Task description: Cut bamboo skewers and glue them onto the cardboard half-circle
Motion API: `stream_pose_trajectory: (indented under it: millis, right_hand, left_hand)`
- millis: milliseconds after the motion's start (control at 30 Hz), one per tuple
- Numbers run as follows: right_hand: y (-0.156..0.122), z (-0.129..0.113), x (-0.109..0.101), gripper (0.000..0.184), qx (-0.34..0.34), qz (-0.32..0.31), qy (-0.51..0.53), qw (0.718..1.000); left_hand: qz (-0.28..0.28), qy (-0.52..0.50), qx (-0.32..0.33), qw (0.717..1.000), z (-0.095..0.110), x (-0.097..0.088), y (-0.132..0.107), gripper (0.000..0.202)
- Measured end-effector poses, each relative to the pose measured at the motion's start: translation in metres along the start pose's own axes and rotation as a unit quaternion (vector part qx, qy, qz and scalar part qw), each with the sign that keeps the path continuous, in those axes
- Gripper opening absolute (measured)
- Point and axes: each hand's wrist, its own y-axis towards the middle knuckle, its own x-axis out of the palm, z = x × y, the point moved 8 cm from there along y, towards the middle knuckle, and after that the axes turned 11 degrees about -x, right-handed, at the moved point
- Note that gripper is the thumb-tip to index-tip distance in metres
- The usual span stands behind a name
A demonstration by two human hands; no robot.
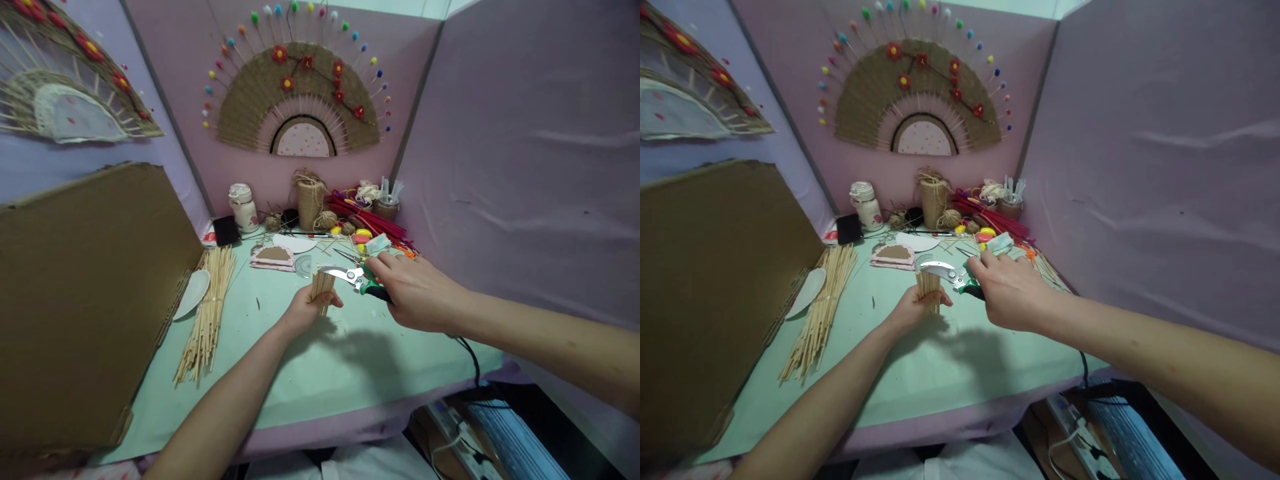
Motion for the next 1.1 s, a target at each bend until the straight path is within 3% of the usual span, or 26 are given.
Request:
stream_pose_trajectory:
  millis: [367,500,633,900,1100]
  right_hand:
    - [-0.001,0.006,0.009,0.042,-0.005,0.021,0.028,0.999]
    - [-0.001,0.013,0.006,0.058,-0.035,0.056,0.108,0.992]
    - [0.000,0.030,0.004,0.072,-0.004,0.096,0.211,0.973]
    - [-0.003,0.021,0.013,0.073,-0.045,0.098,0.159,0.981]
    - [-0.005,0.011,0.019,0.071,-0.061,0.092,0.157,0.981]
  left_hand:
    - [0.011,0.008,-0.012,1.000,0.003,0.001,0.000,0.034]
    - [0.005,0.030,-0.003,1.000,0.001,0.000,-0.001,0.034]
    - [0.003,0.050,0.002,0.999,-0.001,0.000,-0.001,0.033]
    - [0.002,0.041,0.003,0.999,0.002,0.001,-0.001,0.034]
    - [0.015,-0.020,-0.019,1.000,0.002,-0.001,-0.003,0.039]
